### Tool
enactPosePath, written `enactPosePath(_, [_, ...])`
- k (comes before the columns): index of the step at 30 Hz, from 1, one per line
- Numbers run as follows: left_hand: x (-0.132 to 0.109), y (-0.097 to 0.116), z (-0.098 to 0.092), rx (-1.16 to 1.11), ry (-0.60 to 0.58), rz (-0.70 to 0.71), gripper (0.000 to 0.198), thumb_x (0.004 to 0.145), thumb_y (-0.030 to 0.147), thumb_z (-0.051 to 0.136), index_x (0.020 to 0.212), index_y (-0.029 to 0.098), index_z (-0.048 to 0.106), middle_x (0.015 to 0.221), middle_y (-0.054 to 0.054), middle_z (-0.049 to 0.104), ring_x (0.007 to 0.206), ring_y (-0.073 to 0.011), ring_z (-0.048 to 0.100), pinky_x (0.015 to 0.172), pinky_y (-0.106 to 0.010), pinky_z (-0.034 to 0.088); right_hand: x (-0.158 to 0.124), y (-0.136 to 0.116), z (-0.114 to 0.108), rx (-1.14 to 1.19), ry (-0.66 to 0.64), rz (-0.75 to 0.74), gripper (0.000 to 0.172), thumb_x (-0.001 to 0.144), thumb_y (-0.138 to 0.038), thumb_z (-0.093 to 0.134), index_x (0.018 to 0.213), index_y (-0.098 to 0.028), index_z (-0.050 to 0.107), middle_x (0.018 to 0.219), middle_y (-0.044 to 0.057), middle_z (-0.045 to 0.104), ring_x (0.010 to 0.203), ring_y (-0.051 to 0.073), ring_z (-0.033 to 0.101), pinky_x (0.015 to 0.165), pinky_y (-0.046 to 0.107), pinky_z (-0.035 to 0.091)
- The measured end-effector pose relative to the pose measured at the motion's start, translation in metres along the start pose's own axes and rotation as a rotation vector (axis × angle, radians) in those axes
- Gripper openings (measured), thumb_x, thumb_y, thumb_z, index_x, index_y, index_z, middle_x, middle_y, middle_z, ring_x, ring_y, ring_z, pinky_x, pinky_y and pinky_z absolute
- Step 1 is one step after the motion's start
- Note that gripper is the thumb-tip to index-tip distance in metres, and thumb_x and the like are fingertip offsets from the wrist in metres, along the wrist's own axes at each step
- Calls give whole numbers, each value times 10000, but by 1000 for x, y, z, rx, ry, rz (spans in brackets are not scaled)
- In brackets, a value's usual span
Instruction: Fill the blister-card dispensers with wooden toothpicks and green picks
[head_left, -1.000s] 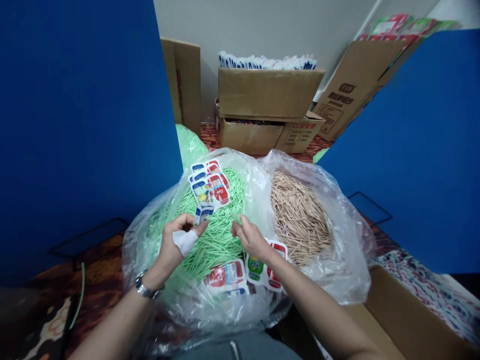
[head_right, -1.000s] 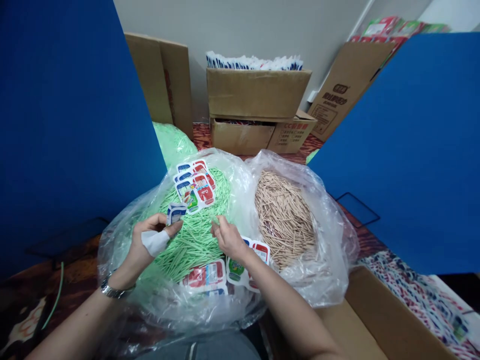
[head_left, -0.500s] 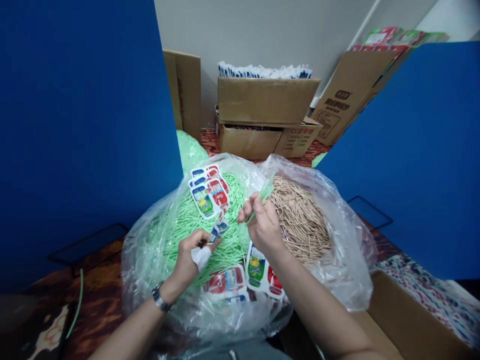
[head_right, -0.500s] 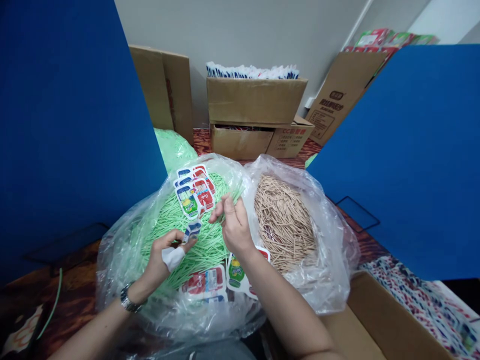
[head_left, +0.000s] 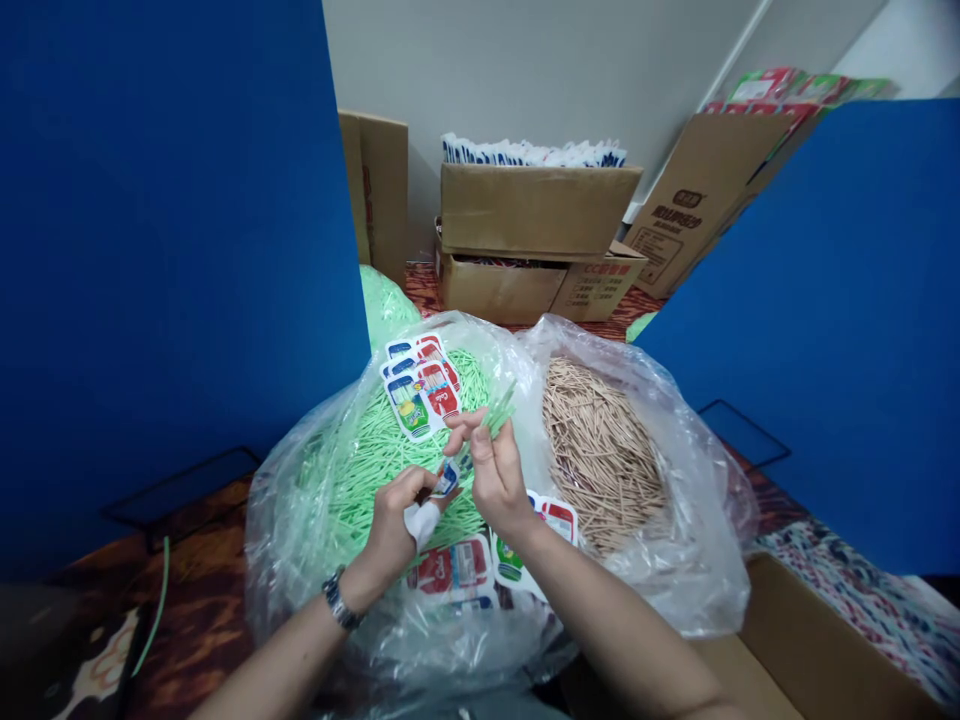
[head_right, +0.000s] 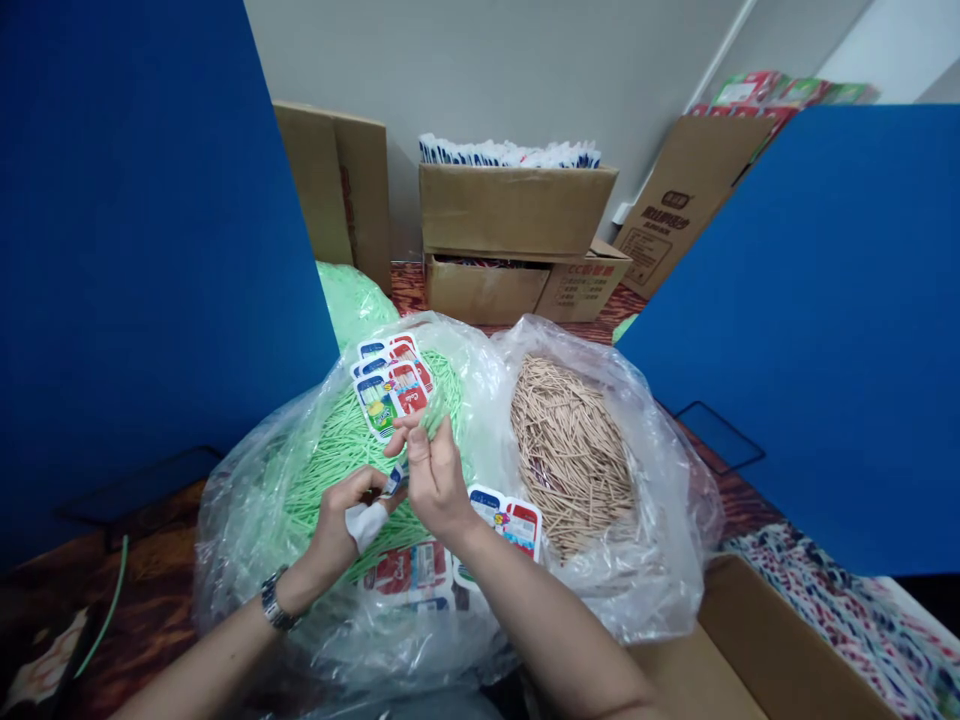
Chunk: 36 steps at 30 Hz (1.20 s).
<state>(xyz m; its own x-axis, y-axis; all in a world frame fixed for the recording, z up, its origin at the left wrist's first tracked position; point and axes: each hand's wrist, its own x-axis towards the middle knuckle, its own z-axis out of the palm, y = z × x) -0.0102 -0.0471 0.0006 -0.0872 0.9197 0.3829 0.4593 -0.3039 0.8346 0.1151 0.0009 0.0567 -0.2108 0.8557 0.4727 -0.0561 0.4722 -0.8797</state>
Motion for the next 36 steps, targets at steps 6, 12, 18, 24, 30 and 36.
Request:
enactPosePath(6, [1,4,4,-14,-3,-1,202,829,262,594,652,183,538,614,17,504,549,-121,444,536,-240,343,-5,4,7,-10,119,52,229,989,-392,305,1006,-230,467,726,-11,539,760,155,573,846,364,453])
enactPosePath(12, [-1,7,3,-64,10,-8,166,838,236,568,682,181,558,641,3,539,581,-133,477,553,-246,368,-16,12,9,-159,115,2,258,987,-352,292,1064,-220,500,1146,82,530,1168,201,466,1035,420,353])
enactPosePath(18, [-1,2,2,-23,12,72,110,834,174,554,726,183,572,676,-15,556,623,-153,501,591,-265,387,-20,21,2,-328,38,-2,317,980,-351,292,1241,-227,423,1333,107,408,1242,215,419,1044,440,364])
enactPosePath(24, [0,1,-2,49,-14,181,109,859,162,537,756,187,563,722,-35,588,676,-168,546,627,-278,413,-16,24,-13,-377,-141,25,382,979,-438,272,1139,-218,541,1452,85,333,1375,237,279,1123,446,271])
enactPosePath(30, [2,1,-4,16,14,231,66,840,184,615,786,180,577,744,-31,617,680,-154,574,632,-263,437,-11,20,-25,-334,-100,-45,461,987,-438,218,1379,-257,380,1423,70,422,1344,221,355,1113,452,294])
enactPosePath(36, [3,-5,-6,-39,16,189,31,840,177,623,868,165,631,835,-66,658,775,-178,612,715,-291,465,-8,20,-32,-437,-200,-158,375,978,-391,312,1262,-315,544,1434,22,417,1370,244,302,1130,502,228])
